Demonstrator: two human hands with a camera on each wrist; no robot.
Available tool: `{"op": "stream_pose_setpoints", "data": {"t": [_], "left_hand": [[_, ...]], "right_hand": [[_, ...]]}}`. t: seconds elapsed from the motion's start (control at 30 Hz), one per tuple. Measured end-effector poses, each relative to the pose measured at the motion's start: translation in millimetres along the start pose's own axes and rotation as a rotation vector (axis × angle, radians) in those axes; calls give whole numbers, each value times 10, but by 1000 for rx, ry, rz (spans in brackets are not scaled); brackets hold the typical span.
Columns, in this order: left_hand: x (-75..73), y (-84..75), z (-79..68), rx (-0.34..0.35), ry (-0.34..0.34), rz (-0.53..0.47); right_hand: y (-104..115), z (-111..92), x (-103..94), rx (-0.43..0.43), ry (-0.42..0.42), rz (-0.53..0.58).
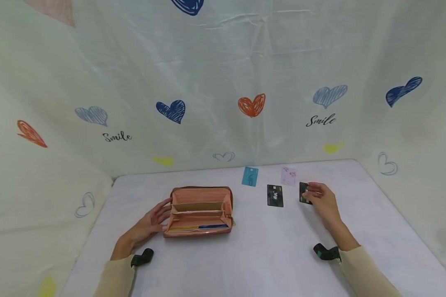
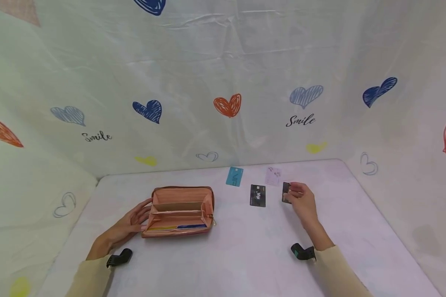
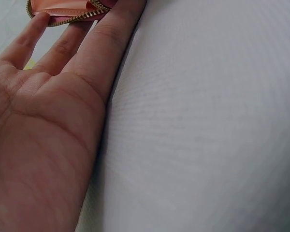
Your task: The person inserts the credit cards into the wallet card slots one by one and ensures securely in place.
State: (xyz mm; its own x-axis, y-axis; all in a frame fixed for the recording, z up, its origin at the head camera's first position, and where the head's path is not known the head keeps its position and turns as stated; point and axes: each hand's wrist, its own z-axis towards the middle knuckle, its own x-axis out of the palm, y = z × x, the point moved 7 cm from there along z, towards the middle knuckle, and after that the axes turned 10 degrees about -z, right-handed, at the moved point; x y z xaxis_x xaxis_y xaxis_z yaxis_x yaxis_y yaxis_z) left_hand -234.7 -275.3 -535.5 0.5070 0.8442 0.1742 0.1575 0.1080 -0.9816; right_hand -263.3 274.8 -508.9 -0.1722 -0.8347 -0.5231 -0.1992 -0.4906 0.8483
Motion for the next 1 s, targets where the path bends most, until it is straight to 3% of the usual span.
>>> {"op": "stream_pose_setpoints", "data": {"t": [0.13, 0.3, 0.7, 1.0], "left_hand": [[-9, 6, -8, 16, 23, -6], [-12, 5, -9, 22, 33, -14], [-4, 7, 7, 20, 23, -11], [0, 3, 2, 18, 20, -9]], "right_hand": [[-97, 30, -97, 61, -39, -39], [-203, 82, -120, 111, -26, -69], [-244, 213, -15, 99, 34, -149], [-186, 256, 32, 127, 34, -293]]}}
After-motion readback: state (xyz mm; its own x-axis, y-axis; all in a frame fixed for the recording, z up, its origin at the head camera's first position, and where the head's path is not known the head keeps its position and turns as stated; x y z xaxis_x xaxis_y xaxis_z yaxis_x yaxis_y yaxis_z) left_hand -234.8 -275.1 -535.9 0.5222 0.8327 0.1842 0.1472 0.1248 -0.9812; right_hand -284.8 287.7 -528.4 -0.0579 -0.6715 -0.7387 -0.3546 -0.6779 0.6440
